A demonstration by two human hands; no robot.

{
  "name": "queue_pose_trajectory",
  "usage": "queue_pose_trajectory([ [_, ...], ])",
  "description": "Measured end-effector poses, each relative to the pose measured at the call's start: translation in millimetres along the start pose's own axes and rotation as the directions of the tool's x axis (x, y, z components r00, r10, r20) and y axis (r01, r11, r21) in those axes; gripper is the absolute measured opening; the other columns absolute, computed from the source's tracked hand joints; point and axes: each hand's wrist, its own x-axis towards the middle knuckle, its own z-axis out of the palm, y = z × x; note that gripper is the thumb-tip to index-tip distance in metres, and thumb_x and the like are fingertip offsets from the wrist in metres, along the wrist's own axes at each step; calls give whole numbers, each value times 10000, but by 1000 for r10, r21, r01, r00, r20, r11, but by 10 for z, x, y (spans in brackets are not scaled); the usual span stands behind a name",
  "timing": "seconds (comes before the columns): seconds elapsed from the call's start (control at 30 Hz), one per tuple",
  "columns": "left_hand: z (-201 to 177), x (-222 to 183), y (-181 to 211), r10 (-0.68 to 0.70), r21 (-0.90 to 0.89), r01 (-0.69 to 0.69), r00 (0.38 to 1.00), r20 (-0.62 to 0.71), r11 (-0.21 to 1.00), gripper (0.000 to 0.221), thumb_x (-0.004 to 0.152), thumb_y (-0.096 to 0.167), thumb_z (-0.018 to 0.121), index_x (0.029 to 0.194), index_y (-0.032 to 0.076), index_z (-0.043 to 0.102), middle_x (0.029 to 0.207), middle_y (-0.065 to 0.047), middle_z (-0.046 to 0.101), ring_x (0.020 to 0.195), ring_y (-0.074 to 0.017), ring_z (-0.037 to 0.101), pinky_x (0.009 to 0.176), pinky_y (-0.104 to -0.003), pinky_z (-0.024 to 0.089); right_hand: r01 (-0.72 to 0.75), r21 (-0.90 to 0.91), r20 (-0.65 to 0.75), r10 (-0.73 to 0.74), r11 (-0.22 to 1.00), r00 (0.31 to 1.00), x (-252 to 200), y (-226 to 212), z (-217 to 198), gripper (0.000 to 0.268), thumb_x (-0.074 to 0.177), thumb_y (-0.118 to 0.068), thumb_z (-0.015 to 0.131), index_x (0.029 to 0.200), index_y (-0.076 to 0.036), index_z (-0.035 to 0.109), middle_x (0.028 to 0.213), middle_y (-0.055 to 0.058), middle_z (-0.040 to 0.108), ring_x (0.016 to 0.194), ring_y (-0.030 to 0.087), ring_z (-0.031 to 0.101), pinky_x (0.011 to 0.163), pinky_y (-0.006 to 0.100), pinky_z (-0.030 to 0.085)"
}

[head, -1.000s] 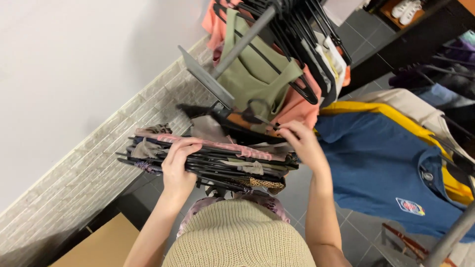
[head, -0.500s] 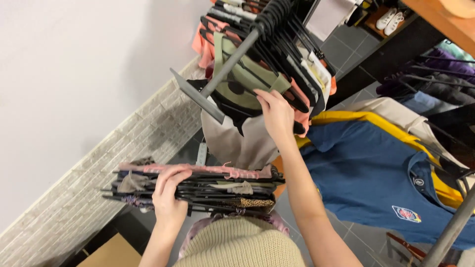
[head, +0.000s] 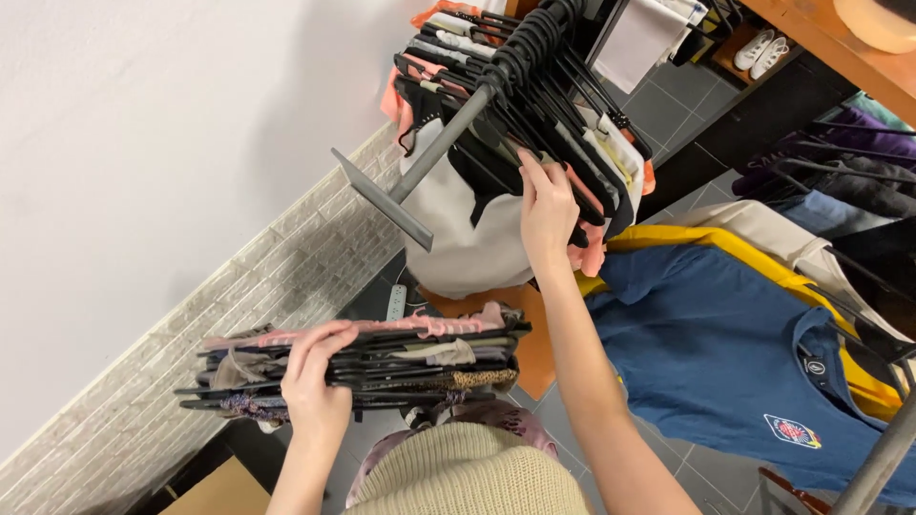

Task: Taking clothes out of a box, putting them on hangers, and hanging them on a clothing rack.

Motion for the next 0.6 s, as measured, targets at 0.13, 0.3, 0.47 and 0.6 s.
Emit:
queue_pose_trajectory([
  [0.13,34,165,66,-6,-14,5,1000,-7,1000,593,719,-342,485,1136,8,720,1227,-133,676,1163,-301,678,1081,-429,562,111,123,-47,-105,986,993,-72,-155,-234,248,1073,-25,646,1308,-50,723,1165,155,600,964,294,596,793,405,491],
  [0.3,154,322,168,-9,-16,8,998,-55,1000,377,868,-161,704,1069,142,806,1088,-4,749,1001,-242,747,905,-400,617,-120,531,546,-231,839,805,-461,-999,-882,191,1012,-155,641,1107,-9,719,1101,237,706,1134,464,634,1013,554,502],
  [0.47,169,401,228,33,-102,-34,999,-13,994,366,869,-176,689,1062,113,805,1091,-32,763,995,-251,756,921,-399,614,-174,365,817,-225,915,531,-737,-1010,-997,193,1032,-246,654,1097,-100,763,1044,54,753,943,259,749,832,395,611],
  [0.6,214,401,253,77,-142,-75,997,6,987,410,901,-202,622,1122,96,796,1208,-87,753,1076,-286,742,957,-415,611,-226,332,791,-141,916,595,-753,-854,-1080,150,1041,-153,630,1125,-115,748,1055,65,772,1023,283,739,870,413,606],
])
